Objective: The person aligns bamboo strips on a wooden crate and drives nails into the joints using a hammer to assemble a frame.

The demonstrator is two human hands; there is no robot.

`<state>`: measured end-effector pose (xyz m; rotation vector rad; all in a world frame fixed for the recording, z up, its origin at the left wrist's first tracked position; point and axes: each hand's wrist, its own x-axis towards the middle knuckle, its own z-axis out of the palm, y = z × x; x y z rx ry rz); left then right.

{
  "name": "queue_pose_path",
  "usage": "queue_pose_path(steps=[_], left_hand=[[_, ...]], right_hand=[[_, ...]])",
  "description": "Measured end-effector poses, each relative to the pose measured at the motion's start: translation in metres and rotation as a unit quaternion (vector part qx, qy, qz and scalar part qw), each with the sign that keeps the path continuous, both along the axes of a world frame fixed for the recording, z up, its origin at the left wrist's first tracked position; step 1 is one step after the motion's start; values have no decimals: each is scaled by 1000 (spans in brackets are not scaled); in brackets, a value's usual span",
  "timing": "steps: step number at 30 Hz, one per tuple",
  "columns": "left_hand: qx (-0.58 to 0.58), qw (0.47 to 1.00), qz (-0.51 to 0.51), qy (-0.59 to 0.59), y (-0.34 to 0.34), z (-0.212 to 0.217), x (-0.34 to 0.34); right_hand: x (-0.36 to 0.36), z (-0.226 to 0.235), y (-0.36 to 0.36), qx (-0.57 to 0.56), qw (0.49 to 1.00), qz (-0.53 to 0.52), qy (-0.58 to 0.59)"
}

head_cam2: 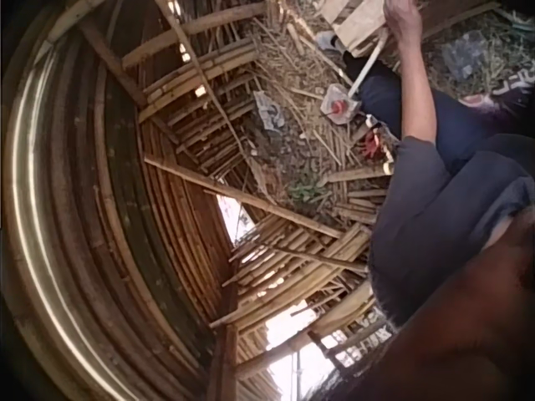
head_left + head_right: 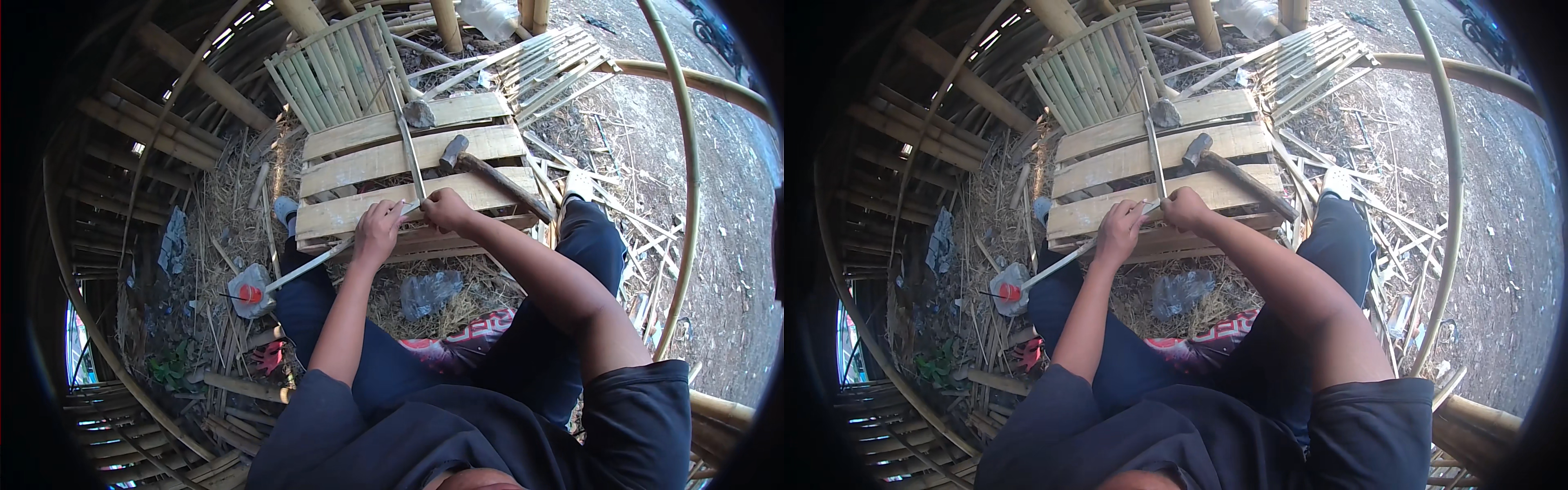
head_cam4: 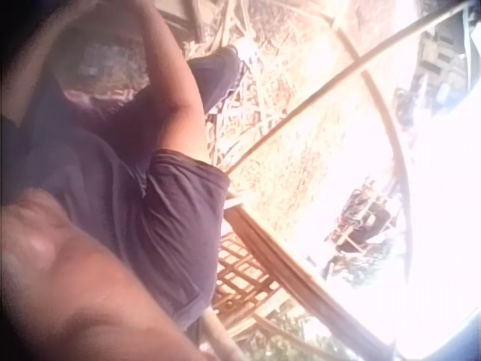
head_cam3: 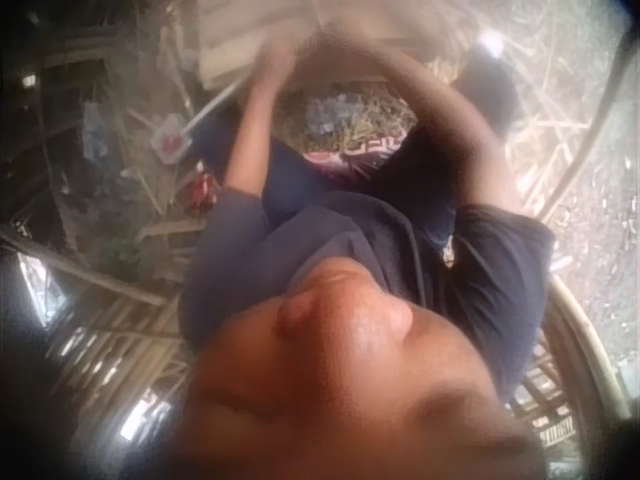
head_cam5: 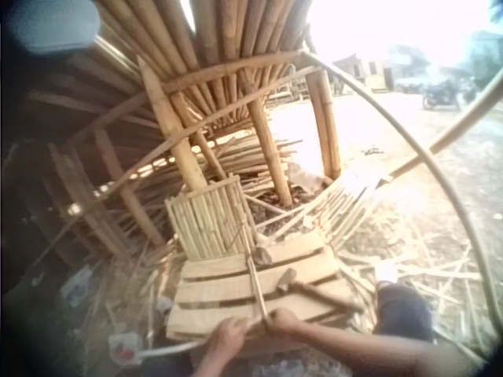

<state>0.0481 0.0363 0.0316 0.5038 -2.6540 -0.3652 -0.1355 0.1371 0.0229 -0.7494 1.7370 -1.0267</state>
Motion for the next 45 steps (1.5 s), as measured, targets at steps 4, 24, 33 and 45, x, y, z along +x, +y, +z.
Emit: queue_pose_path(steps=[4,24,33,45], left_hand=[[1,1000,3,27,1,3,2],[-30,984,48,169,6,23,22],[-5,985,13,175,8,26,22],[195,976,-52,85,29,9,-2]], right_hand=[[2,0,-6,-65,995,0,-70],[2,41,27,-185,941,71,-275],[-13,10,80,-106,947,104,-285],[-12,-18,96,1,998,-21,-66]])
